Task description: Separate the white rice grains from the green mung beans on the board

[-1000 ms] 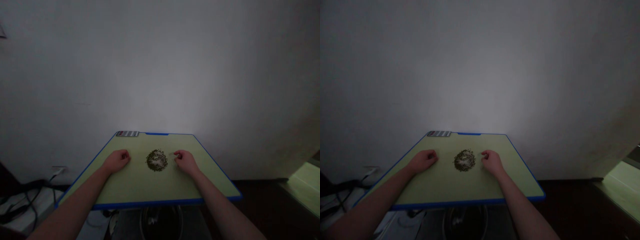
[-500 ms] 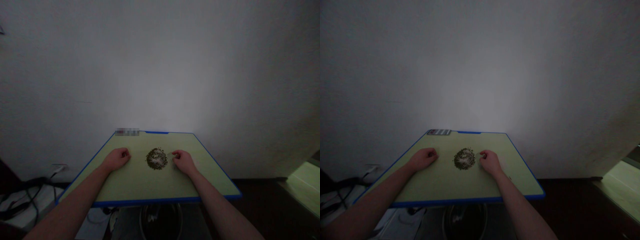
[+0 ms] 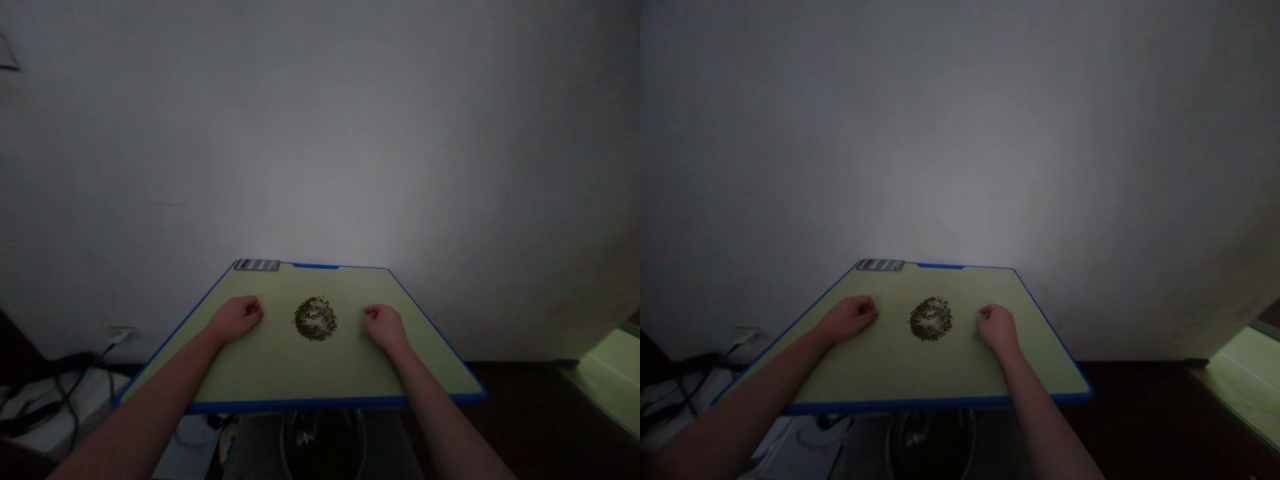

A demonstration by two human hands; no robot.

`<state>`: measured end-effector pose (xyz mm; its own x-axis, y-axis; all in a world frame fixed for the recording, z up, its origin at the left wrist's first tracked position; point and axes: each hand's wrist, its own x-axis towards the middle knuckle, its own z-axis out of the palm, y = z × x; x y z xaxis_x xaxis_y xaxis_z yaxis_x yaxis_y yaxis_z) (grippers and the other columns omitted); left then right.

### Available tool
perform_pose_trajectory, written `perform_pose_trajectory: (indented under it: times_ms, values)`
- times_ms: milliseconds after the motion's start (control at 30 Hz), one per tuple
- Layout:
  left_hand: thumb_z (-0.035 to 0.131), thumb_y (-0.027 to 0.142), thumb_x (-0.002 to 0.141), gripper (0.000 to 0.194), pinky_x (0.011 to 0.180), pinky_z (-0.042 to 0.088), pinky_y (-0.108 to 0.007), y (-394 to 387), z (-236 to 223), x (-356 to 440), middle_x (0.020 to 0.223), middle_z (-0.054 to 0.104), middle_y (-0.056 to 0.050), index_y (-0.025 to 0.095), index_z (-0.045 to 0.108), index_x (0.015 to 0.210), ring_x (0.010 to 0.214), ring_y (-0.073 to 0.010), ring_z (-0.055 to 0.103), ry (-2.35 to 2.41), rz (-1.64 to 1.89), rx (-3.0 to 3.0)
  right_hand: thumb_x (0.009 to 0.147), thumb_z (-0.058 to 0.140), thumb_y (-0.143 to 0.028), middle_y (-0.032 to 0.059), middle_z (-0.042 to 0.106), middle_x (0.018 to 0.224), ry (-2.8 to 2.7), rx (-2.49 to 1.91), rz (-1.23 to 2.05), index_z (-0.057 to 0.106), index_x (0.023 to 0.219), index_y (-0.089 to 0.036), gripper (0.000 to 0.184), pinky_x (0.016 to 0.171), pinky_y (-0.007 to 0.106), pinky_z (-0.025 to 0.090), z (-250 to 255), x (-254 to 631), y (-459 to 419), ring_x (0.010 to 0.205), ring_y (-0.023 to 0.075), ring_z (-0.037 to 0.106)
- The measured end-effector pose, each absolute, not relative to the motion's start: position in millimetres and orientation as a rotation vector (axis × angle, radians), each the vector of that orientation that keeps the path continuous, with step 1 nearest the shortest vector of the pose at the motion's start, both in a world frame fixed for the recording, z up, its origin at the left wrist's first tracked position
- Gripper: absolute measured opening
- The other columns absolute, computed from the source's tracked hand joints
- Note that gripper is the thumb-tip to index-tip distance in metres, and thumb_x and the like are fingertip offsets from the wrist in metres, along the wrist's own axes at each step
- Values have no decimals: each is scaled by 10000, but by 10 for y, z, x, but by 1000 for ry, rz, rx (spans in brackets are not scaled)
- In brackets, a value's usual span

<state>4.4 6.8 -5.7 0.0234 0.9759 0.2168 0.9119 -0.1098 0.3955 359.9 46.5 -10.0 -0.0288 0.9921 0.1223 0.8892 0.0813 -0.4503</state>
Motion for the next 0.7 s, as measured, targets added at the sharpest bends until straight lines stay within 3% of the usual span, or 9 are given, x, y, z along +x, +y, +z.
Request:
perform_pose_trajectory:
  times_ms: [233,400,467,600,700]
  values:
    - [494,337,747,182,542,323,-243,67,-60,41,638,587,-10,180,575,704,600,-140,529,1988,671,2142,877,522,-307,74,576,1109,-1915,-1865,291,554,1099,-161,268,769,381,499,-51,3713,452,912,182,585]
    - [491,347,750,186,548,326,-244,78,-71,42,637,588,-9,184,573,714,601,-142,530,1968,676,2145,830,548,-200,21,642,762,-1923,-1755,246,605,1060,-153,241,736,283,480,-32,3622,422,714,131,598]
    - [490,349,749,186,547,323,-245,73,-67,52,633,588,-7,185,568,708,599,-142,528,1978,676,2140,845,543,-224,20,642,814,-1951,-1716,253,581,1092,-165,257,723,289,489,-46,3550,449,721,129,599]
    - [486,349,747,188,549,319,-247,59,-60,62,632,585,-7,186,565,697,600,-142,527,1999,664,2137,881,515,-311,74,573,1111,-1953,-1751,252,543,1115,-161,279,768,384,501,-80,3497,568,909,182,587]
    - [482,349,748,190,543,318,-246,58,-66,50,637,589,-7,185,564,701,600,-141,529,1984,666,2126,882,513,-305,80,553,1155,-1894,-1832,226,537,1134,-174,285,796,395,493,-83,3597,614,952,193,574]
